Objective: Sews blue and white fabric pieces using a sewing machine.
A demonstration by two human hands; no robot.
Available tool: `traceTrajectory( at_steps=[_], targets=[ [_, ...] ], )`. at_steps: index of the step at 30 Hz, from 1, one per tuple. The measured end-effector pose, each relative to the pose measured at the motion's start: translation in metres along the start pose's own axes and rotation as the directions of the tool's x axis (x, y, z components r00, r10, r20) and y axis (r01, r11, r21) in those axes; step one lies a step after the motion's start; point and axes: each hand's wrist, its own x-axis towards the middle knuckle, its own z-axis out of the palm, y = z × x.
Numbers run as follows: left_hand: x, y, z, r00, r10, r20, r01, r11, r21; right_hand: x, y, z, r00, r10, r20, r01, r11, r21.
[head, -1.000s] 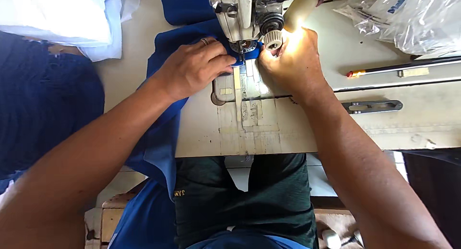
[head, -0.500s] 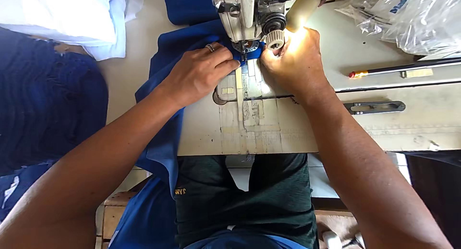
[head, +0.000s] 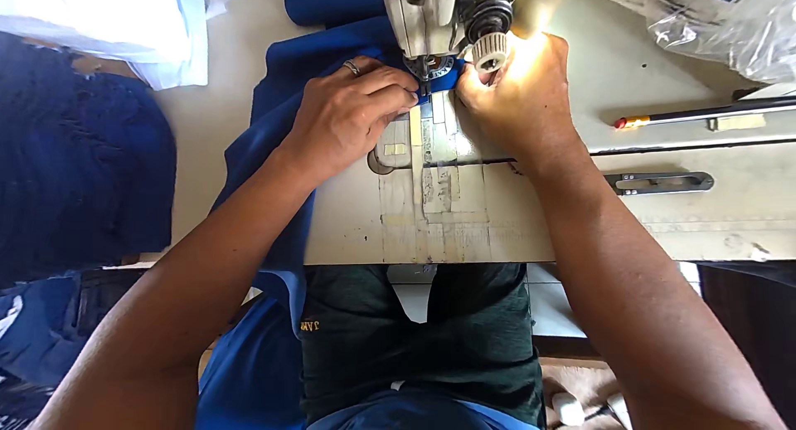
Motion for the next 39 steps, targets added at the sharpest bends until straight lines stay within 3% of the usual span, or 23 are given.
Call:
traceTrajectory(
  at_steps=[21, 25, 28, 30, 32, 34, 35, 37, 39],
  targets=[
    [0.003, -0.002, 0.008, 0.994, -0.088, -0.058, 0.088, 0.996, -0.015, 0.000, 0.000, 0.002, 0.997, 0.065, -0.048, -0.064, 0.998, 0.011],
    [0.002, -0.003, 0.007, 0.992, -0.110, -0.056, 0.109, 0.994, -0.016, -0.001, -0.009, -0.012, 0.990, 0.119, 0.071, -0.119, 0.993, -0.007],
    [0.004, -0.001, 0.009, 0.991, -0.127, -0.034, 0.126, 0.991, -0.042, -0.037, -0.049, -0.066, 0.910, 0.116, 0.397, -0.118, 0.993, -0.020],
    [0.004, -0.003, 0.010, 0.987, -0.153, -0.040, 0.150, 0.987, -0.061, -0.094, -0.085, -0.077, 0.834, 0.009, 0.551, -0.096, 0.987, 0.129],
    [0.003, -0.005, 0.010, 0.984, -0.175, -0.042, 0.171, 0.982, -0.081, -0.149, -0.119, -0.061, 0.680, -0.064, 0.730, -0.185, 0.949, 0.256],
    [0.004, -0.006, 0.011, 0.983, -0.179, -0.040, 0.175, 0.980, -0.089, -0.180, -0.148, -0.017, 0.584, -0.011, 0.811, -0.311, 0.920, 0.237],
    [0.004, -0.005, 0.011, 0.982, -0.184, -0.043, 0.179, 0.979, -0.093, -0.192, -0.160, 0.014, 0.607, 0.029, 0.794, -0.359, 0.902, 0.242],
    [0.004, -0.003, 0.012, 0.975, -0.213, -0.058, 0.208, 0.974, -0.087, -0.218, -0.181, 0.080, 0.788, 0.055, 0.613, -0.374, 0.834, 0.406],
    [0.001, 0.000, 0.012, 0.953, -0.298, -0.056, 0.294, 0.953, -0.071, -0.233, -0.202, 0.108, 0.889, -0.003, 0.458, -0.318, 0.714, 0.623]
  ],
)
